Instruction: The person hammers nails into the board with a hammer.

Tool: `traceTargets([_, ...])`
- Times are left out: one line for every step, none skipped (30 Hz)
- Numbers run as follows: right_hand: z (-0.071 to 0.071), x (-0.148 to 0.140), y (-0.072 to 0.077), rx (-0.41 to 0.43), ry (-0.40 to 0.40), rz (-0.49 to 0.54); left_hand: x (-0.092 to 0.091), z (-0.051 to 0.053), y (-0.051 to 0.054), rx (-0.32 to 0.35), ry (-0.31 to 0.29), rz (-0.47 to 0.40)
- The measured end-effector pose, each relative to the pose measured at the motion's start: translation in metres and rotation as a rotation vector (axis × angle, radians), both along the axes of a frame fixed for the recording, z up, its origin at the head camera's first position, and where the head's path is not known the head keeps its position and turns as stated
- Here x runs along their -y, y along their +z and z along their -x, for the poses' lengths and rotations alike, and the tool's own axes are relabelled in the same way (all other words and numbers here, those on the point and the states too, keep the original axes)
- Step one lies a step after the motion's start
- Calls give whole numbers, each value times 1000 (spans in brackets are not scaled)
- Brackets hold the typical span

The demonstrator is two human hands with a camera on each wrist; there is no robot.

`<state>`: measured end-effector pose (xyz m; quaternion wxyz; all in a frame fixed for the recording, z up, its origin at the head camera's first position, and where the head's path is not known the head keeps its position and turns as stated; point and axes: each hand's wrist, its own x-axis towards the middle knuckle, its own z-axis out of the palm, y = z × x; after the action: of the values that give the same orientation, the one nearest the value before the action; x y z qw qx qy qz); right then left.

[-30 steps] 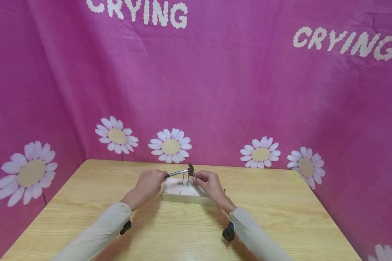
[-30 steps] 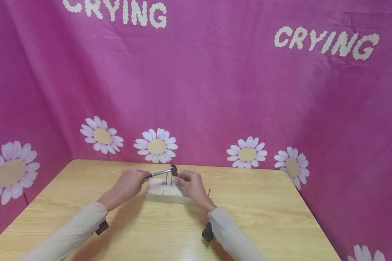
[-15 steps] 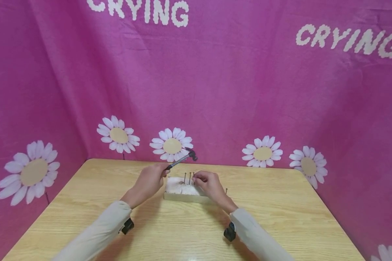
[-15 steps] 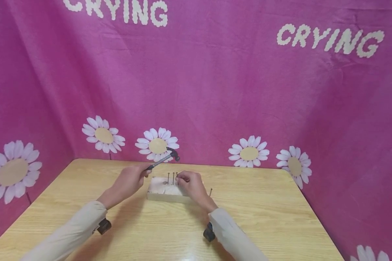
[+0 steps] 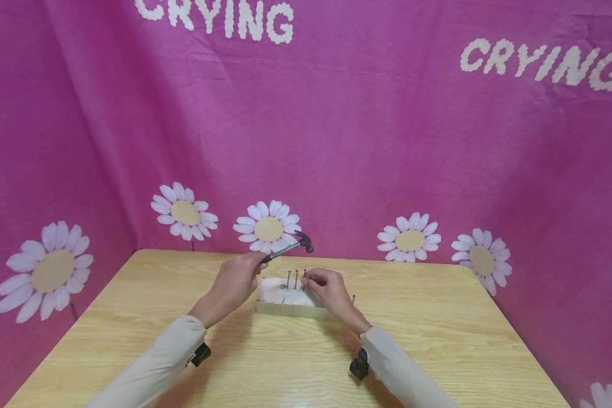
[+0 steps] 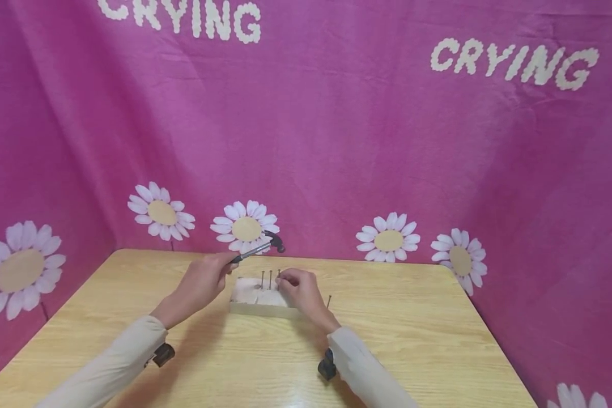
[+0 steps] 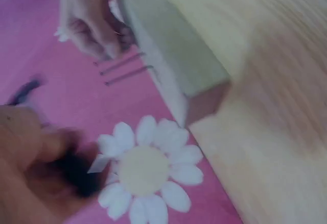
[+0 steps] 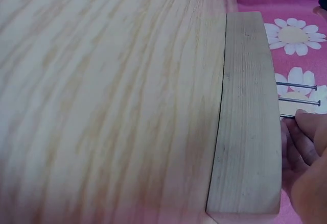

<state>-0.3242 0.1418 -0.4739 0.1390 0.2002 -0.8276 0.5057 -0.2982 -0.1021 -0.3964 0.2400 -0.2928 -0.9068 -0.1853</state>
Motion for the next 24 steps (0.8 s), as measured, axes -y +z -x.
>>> traceTargets([1,-1,0,-3,1,-3,-1,-1,1,12,1,38])
traceTargets([1,-1,0,-2,2,-8,-1,-1,1,37,0,74])
traceTargets([1,-2,0,3,4,-14,-2,-2,1,73,3,100])
traceTargets([1,-2,-1,10,5,-20,-2,-3,0,110,3,114])
traceTargets([1,-3,0,16,8,-29,-3,-3,0,132,7,112])
traceTargets([1,-3,0,18,13,-39,-3,-4,1,144,7,75])
traceTargets([0,-4,0,23,19,-43,-4,-4,3,143,7,22])
traceTargets([-1,-3,0,31,26,-46,-3,-5,4,136,7,-32])
traceTargets([-2,-3,0,32,32,-47,-3,-5,5,115,4,-68])
traceTargets([-3,-2,0,29,33,-49,-3,-5,7,92,4,-80])
traceTargets([-3,-2,1,26,32,-49,-3,-4,8,66,9,-61])
traceTargets([-3,-1,1,20,28,-49,-3,-3,9,49,13,-28])
traceTargets([-3,-1,2,20,25,-46,-3,-2,10,37,19,22])
traceTargets([-3,-1,2,18,24,-47,-3,-1,10,38,21,69])
traceTargets([-2,-1,2,15,25,-50,-2,0,10,35,19,105])
traceTargets([-2,-1,2,17,26,-50,-2,1,10,35,15,121])
traceTargets([-2,-2,2,19,27,-53,-2,2,10,30,7,112])
traceTargets([-2,-2,1,22,28,-55,-2,2,10,13,-1,79])
traceTargets([-2,-2,1,25,30,-56,-3,3,10,-12,-7,38])
traceTargets([-2,-2,0,25,29,-59,-3,3,10,-34,-9,9])
traceTargets([-2,-3,0,25,28,-61,-3,3,10,-58,-7,2])
traceTargets([-2,-3,0,28,26,-60,-3,3,9,-70,-1,20])
traceTargets([-1,-2,0,28,26,-60,-2,4,8,-79,11,46])
traceTargets([0,-1,1,27,27,-61,0,4,8,-86,24,83])
